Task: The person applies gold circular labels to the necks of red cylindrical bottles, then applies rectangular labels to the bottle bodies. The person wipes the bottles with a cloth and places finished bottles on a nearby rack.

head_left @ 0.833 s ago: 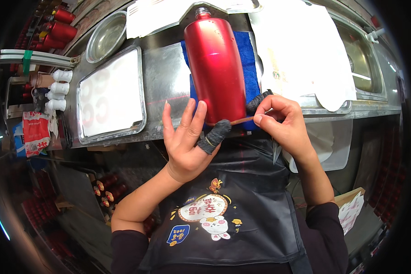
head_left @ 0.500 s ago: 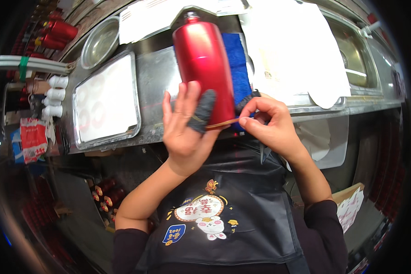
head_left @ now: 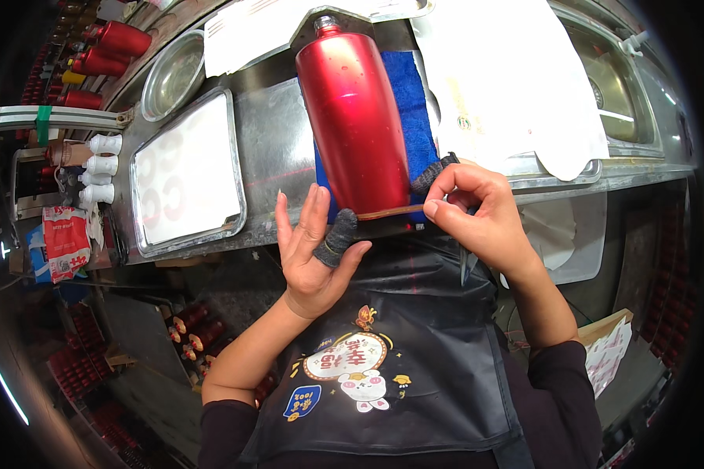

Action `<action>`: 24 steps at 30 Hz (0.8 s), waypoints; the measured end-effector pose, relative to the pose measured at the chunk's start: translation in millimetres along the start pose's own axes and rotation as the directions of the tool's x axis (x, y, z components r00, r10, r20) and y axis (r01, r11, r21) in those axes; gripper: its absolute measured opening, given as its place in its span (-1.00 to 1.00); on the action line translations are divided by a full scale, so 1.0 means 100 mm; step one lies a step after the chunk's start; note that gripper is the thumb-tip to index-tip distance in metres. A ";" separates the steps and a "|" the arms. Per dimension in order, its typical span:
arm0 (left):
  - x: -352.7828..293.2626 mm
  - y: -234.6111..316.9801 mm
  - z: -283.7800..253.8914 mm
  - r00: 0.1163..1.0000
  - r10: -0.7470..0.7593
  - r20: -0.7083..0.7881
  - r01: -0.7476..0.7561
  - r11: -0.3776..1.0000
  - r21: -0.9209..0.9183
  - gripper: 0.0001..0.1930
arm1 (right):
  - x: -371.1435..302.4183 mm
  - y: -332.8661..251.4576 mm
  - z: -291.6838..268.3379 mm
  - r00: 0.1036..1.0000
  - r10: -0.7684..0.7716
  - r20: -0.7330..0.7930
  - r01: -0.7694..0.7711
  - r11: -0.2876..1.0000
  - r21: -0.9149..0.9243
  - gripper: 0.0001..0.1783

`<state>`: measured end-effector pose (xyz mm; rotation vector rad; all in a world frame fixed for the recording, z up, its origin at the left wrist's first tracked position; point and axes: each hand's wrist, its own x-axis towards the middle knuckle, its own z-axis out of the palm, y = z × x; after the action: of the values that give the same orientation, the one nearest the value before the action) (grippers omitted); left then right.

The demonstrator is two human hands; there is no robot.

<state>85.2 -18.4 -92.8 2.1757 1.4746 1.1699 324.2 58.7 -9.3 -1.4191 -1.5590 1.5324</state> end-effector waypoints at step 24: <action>0.00 0.02 -0.05 0.996 -0.084 -0.012 0.083 0.995 -0.054 -0.45 | 0.02 -0.01 0.08 1.000 0.012 0.003 -0.013 0.998 0.056 -0.91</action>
<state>82.8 -20.0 -88.7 2.0540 1.5072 1.1856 315.9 58.0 -11.0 -1.3990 -1.4997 1.5733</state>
